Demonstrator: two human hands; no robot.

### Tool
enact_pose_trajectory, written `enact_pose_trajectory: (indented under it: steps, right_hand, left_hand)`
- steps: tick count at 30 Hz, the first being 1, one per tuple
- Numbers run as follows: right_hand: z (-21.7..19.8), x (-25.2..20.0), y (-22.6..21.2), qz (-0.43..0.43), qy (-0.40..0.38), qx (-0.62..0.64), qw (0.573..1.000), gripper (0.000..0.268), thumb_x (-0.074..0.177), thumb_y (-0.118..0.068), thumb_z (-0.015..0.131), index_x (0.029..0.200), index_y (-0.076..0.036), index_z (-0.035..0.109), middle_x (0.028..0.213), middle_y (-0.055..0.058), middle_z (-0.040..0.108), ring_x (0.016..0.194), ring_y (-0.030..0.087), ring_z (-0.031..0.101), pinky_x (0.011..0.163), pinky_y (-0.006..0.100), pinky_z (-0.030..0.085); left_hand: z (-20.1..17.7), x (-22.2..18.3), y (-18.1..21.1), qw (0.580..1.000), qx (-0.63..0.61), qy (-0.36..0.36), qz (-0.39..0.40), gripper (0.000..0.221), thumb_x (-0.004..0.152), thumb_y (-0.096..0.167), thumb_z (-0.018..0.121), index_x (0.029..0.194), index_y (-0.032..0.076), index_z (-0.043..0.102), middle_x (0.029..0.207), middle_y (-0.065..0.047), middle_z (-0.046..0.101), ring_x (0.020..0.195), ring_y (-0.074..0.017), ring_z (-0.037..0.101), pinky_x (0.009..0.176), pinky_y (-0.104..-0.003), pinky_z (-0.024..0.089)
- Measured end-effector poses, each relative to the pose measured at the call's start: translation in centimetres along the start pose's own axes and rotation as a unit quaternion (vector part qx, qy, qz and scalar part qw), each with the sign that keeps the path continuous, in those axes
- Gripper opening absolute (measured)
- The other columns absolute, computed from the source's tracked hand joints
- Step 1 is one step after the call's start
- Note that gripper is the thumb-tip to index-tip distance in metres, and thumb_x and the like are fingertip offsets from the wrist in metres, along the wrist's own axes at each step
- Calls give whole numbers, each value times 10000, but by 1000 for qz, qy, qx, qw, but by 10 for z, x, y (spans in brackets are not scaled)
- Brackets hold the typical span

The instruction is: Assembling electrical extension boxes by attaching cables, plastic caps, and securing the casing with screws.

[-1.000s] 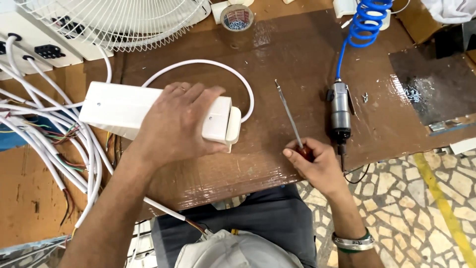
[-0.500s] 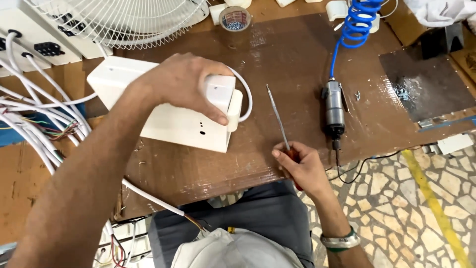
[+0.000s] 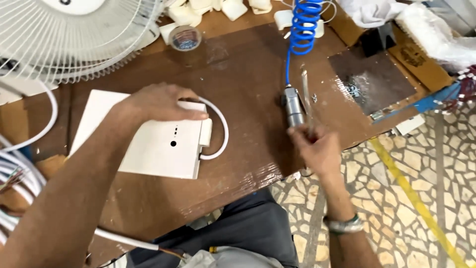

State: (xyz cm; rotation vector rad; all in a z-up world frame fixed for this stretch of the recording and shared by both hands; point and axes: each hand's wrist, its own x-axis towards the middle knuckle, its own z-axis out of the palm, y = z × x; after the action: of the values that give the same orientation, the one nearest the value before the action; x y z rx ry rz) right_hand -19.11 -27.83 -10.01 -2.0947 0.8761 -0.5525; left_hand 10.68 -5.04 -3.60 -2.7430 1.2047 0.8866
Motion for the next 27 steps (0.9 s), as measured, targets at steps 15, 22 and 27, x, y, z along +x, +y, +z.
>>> enact_pose_trajectory:
  steps: [15,22,27]
  right_hand:
    - [24,175,126,8,66,-332,941,219,808,-346,782,877,-139,803,730,145,738,785,425,740,665,525,599]
    - [34,191,166,-60,40,-463,884,296,841,-409,703,889,-139,814,723,92,738,753,347,758,665,451,614]
    - [34,191,162,-41,22,-455,889,352,891,-379,650,895,-70,819,760,164,752,783,373,764,693,445,633]
  left_hand:
    - [57,-62,-2,865,-307,364,156,429,834,266,865,1208,107,725,1123,-102,757,1122,-321,706,1010,-437,540]
    - [78,-104,13,836,-376,377,129,366,815,273,877,1137,138,765,1053,-54,776,1092,-258,740,1006,-390,558]
    - [89,-110,18,812,-391,412,135,297,847,206,862,1083,54,764,983,-145,778,1003,-331,762,945,-437,585]
